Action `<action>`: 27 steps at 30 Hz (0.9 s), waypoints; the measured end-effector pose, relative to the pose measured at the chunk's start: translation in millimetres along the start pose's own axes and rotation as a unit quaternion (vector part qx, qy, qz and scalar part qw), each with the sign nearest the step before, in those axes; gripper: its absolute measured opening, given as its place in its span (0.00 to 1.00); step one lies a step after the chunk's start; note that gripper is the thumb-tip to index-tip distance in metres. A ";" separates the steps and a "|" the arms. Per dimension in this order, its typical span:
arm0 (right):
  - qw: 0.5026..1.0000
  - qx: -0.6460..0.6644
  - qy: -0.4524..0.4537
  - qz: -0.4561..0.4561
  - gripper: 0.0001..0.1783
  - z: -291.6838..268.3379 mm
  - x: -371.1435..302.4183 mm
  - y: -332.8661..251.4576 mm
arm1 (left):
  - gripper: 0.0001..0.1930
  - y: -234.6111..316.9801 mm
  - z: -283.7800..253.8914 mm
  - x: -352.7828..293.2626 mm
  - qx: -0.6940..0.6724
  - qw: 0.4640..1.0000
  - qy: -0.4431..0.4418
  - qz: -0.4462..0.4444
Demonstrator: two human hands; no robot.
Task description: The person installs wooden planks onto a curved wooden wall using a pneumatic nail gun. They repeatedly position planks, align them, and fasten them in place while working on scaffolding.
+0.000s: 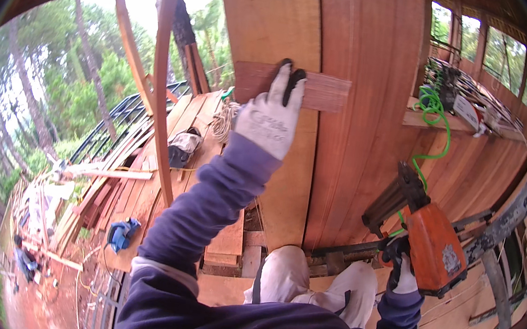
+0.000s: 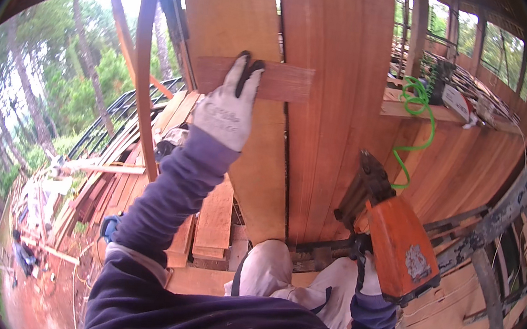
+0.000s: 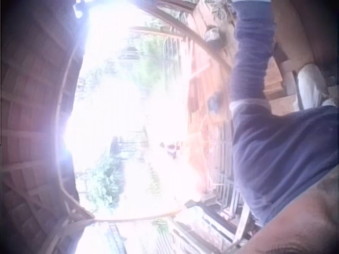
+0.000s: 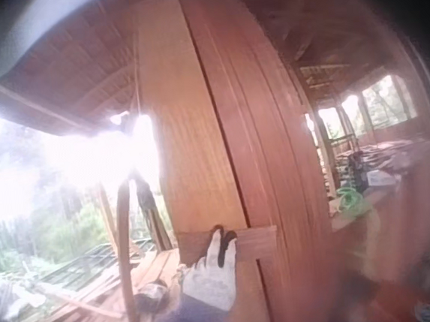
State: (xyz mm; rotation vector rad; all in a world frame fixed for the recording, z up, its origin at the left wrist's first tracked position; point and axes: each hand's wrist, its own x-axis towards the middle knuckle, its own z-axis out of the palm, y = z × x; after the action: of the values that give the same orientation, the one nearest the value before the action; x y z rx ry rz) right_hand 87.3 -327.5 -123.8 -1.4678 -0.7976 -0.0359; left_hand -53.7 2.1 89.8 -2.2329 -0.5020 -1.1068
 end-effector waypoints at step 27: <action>0.990 0.024 -0.136 0.037 0.15 -35.5 -4.8 24.9 | 0.30 45.2 31.5 18.9 -0.143 0.953 0.155 -0.219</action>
State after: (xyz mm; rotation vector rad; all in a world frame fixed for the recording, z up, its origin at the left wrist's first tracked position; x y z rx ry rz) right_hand 111.8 -357.3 -144.1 -1.4728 -0.9562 0.2427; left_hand 1.2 -10.1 74.7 -2.1766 -0.7651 -1.8275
